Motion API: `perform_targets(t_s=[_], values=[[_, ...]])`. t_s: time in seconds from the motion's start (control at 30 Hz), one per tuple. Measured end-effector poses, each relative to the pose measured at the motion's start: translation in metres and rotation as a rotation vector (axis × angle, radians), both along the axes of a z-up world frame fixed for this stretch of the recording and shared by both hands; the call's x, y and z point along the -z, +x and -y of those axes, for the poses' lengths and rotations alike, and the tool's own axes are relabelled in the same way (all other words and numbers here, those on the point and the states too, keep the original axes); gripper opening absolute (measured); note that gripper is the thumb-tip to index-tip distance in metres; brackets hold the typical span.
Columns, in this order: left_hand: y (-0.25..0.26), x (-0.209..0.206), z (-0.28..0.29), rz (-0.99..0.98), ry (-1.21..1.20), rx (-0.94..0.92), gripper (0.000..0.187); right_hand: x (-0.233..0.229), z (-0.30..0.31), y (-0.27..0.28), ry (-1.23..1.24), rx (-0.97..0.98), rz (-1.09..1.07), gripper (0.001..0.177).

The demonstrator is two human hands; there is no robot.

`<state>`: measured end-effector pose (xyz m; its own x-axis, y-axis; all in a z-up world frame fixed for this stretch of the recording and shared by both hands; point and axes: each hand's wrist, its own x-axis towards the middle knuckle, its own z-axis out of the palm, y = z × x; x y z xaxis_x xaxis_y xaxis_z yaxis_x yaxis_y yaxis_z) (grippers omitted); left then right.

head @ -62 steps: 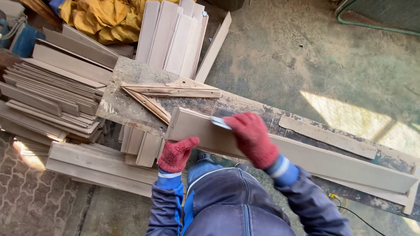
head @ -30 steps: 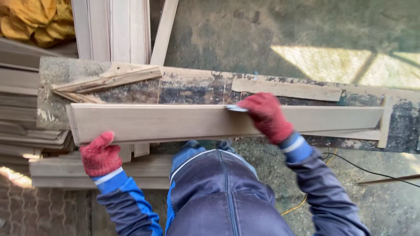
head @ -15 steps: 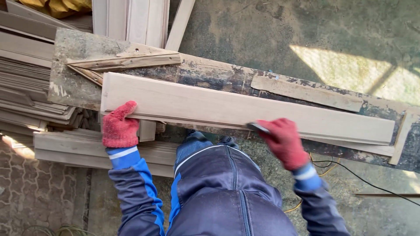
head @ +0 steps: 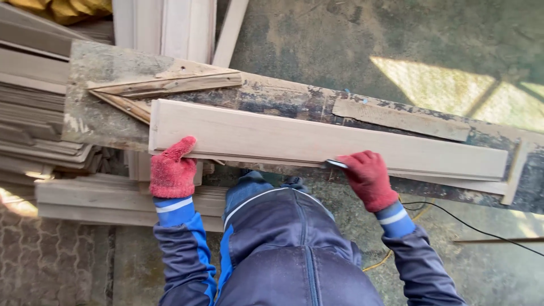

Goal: Sanding a piece of wood molding by hand with a piece of sandpaper.

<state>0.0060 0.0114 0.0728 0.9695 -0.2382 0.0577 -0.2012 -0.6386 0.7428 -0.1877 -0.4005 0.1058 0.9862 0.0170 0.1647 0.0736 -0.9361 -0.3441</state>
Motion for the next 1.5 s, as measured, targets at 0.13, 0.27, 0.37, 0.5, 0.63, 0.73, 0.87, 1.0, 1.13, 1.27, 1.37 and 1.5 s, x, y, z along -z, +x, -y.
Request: perform_targets(t_s=[0.13,0.27,0.37,0.5,0.63,0.73,0.87,1.0,1.13,1.27,1.37,1.5], values=[[0.000,0.008,-0.003,0.018,-0.018,0.012,0.054,0.014,-0.008,0.005,0.094,0.057,0.016,0.011],[0.005,0.025,-0.010,-0.153,-0.159,-0.058,0.047,0.009,-0.073,0.055,-0.018,-0.027,0.075,0.011],[0.026,0.071,-0.035,-0.848,-0.997,-0.862,0.057,-0.012,-0.054,0.036,-0.028,-0.040,0.057,0.010],[0.027,0.056,-0.029,-0.786,-1.028,-0.851,0.059,0.009,0.053,-0.064,-0.140,0.095,-0.004,0.016],[0.022,0.007,-0.009,-0.703,-0.829,-0.674,0.036,-0.024,0.096,-0.114,-0.152,0.509,0.002,0.016],[0.020,0.006,0.000,-0.741,-1.026,-0.663,0.028,-0.019,0.106,-0.101,-0.062,0.632,0.116,0.016],[0.006,0.040,-0.004,-0.680,-1.047,-0.709,0.057,0.016,0.123,-0.069,-0.081,0.592,0.126,0.020],[-0.013,0.118,-0.041,-0.739,-0.970,-0.788,0.040,0.074,0.149,-0.081,-0.095,0.560,0.042,0.023],[-0.020,0.182,-0.062,-0.593,-0.939,-0.950,0.057,0.123,0.169,-0.095,0.107,0.565,-0.021,0.007],[-0.034,0.113,-0.020,-0.430,0.029,-0.988,0.101,0.124,0.162,-0.097,0.124,0.551,-0.050,0.007],[-0.039,0.053,0.070,-0.044,0.273,-0.819,0.077,0.128,0.169,-0.099,0.145,0.522,-0.069,0.007],[-0.064,0.131,0.169,0.253,0.492,-0.307,0.091,0.120,0.174,-0.083,0.113,0.438,-0.184,0.006]])
